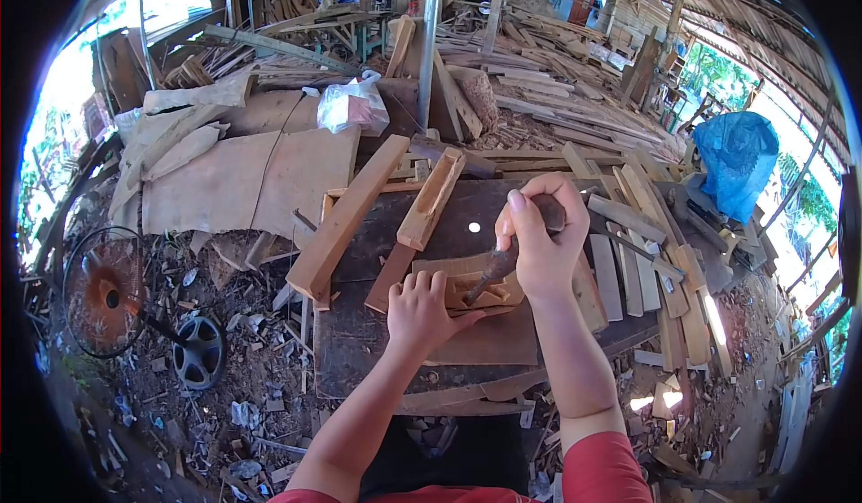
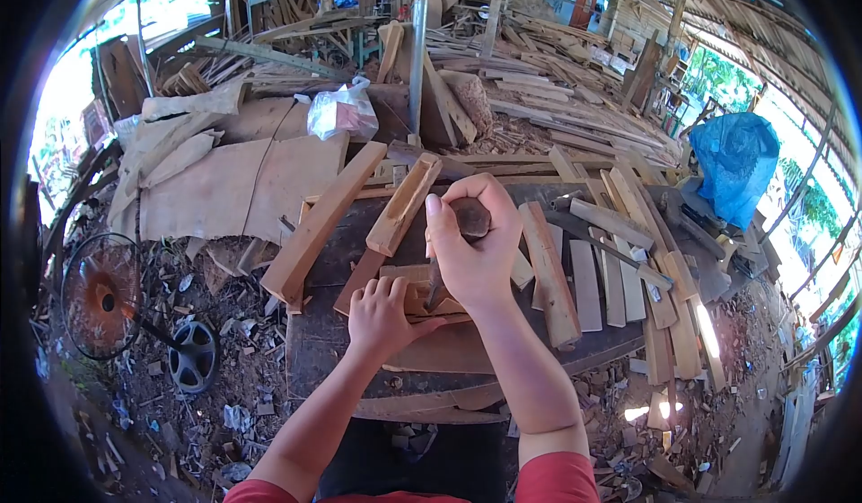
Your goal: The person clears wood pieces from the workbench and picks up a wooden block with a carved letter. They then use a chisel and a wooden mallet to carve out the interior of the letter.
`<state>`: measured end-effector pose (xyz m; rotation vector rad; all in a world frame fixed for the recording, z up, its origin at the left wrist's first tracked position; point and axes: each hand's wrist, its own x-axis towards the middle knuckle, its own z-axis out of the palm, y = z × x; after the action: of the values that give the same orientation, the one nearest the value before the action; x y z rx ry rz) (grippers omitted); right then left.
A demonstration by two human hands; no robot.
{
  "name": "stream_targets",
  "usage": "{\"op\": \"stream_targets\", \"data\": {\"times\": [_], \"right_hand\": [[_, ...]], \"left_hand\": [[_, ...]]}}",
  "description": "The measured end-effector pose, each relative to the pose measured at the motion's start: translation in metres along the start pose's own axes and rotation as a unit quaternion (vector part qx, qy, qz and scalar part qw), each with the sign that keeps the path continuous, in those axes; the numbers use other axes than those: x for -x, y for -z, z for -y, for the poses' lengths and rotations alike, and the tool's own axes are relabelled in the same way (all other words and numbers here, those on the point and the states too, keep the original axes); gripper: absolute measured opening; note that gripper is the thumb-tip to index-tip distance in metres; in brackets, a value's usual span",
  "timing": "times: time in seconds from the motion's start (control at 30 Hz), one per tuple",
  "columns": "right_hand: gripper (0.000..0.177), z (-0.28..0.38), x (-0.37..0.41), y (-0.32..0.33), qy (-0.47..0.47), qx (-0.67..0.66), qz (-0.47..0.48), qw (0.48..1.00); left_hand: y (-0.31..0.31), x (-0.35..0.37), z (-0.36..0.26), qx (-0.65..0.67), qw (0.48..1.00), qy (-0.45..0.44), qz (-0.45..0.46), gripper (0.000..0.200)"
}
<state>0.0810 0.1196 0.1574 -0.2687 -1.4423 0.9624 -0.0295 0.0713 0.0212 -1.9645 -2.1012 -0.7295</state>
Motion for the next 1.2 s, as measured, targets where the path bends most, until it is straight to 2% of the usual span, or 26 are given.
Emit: {"op": "stream_targets", "data": {"times": [0.13, 0.37, 0.53, 0.57, 0.6, 0.67, 0.73, 0.8, 0.83, 0.87, 0.93, 0.97, 1.0, 1.07, 1.1, 1.13, 1.2], "right_hand": [[0.012, 0.000, 0.003, 0.004, 0.008, -0.011, 0.011, 1.000], [0.011, -0.001, 0.001, 0.005, -0.001, -0.032, 0.026, 0.999], [0.011, -0.009, -0.006, -0.005, -0.008, 0.052, 0.027, 0.998], [0.011, -0.006, -0.007, -0.007, -0.039, 0.019, 0.038, 0.998], [0.011, -0.005, -0.009, -0.006, -0.038, 0.023, 0.035, 0.998], [0.011, -0.008, -0.015, -0.003, -0.038, 0.012, 0.043, 0.998], [0.011, -0.011, -0.018, 0.003, -0.041, 0.007, 0.034, 0.999], [0.011, -0.011, -0.019, 0.012, -0.054, -0.037, 0.027, 0.997], [0.008, -0.009, -0.020, 0.016, -0.070, -0.047, 0.035, 0.996], [0.008, -0.011, -0.021, 0.020, -0.067, -0.043, 0.033, 0.996], [0.010, -0.014, -0.023, 0.029, 0.028, 0.126, 0.048, 0.990], [0.019, -0.001, -0.022, 0.032, -0.022, 0.158, 0.087, 0.983], [0.019, 0.002, -0.021, 0.033, -0.023, 0.162, 0.085, 0.983], [0.028, 0.005, -0.022, 0.032, 0.010, 0.210, 0.071, 0.975], [0.038, 0.007, -0.023, 0.036, -0.043, 0.214, 0.085, 0.972], [0.038, 0.010, -0.023, 0.039, -0.043, 0.215, 0.084, 0.972], [0.044, 0.016, -0.023, 0.045, -0.018, 0.326, 0.119, 0.938]], "left_hand": [[-0.005, 0.001, 0.001, -0.003, 0.999, -0.020, -0.044, 0.072], [-0.006, 0.002, 0.000, -0.007, 0.999, -0.015, -0.046, 0.073], [-0.002, 0.002, -0.003, -0.019, 1.000, 0.004, -0.002, 0.075], [0.007, 0.000, -0.007, -0.025, 0.997, 0.027, 0.069, 0.078], [0.010, -0.002, -0.008, -0.022, 0.997, 0.022, 0.068, 0.078], [0.015, -0.008, -0.010, 0.108, 0.993, 0.019, 0.041, 0.078], [0.031, -0.024, -0.016, 0.134, 0.990, -0.018, 0.034, 0.070], [0.054, -0.041, -0.031, 0.259, 0.963, -0.074, 0.004, 0.060], [0.052, -0.051, -0.035, 0.357, 0.931, -0.078, 0.010, 0.054], [0.057, -0.061, -0.041, 0.361, 0.929, -0.083, 0.010, 0.054], [0.071, -0.079, -0.053, 0.506, 0.850, -0.136, -0.048, 0.051], [0.073, -0.085, -0.055, 0.513, 0.845, -0.143, -0.054, 0.043], [0.070, -0.088, -0.058, 0.516, 0.843, -0.144, -0.052, 0.043], [0.063, -0.092, -0.062, 0.535, 0.839, -0.099, -0.023, 0.030], [0.066, -0.090, -0.063, 0.520, 0.852, -0.059, 0.015, 0.029], [0.066, -0.090, -0.064, 0.520, 0.852, -0.060, 0.016, 0.029], [0.065, -0.088, -0.068, 0.532, 0.844, -0.068, -0.017, 0.028]]}}
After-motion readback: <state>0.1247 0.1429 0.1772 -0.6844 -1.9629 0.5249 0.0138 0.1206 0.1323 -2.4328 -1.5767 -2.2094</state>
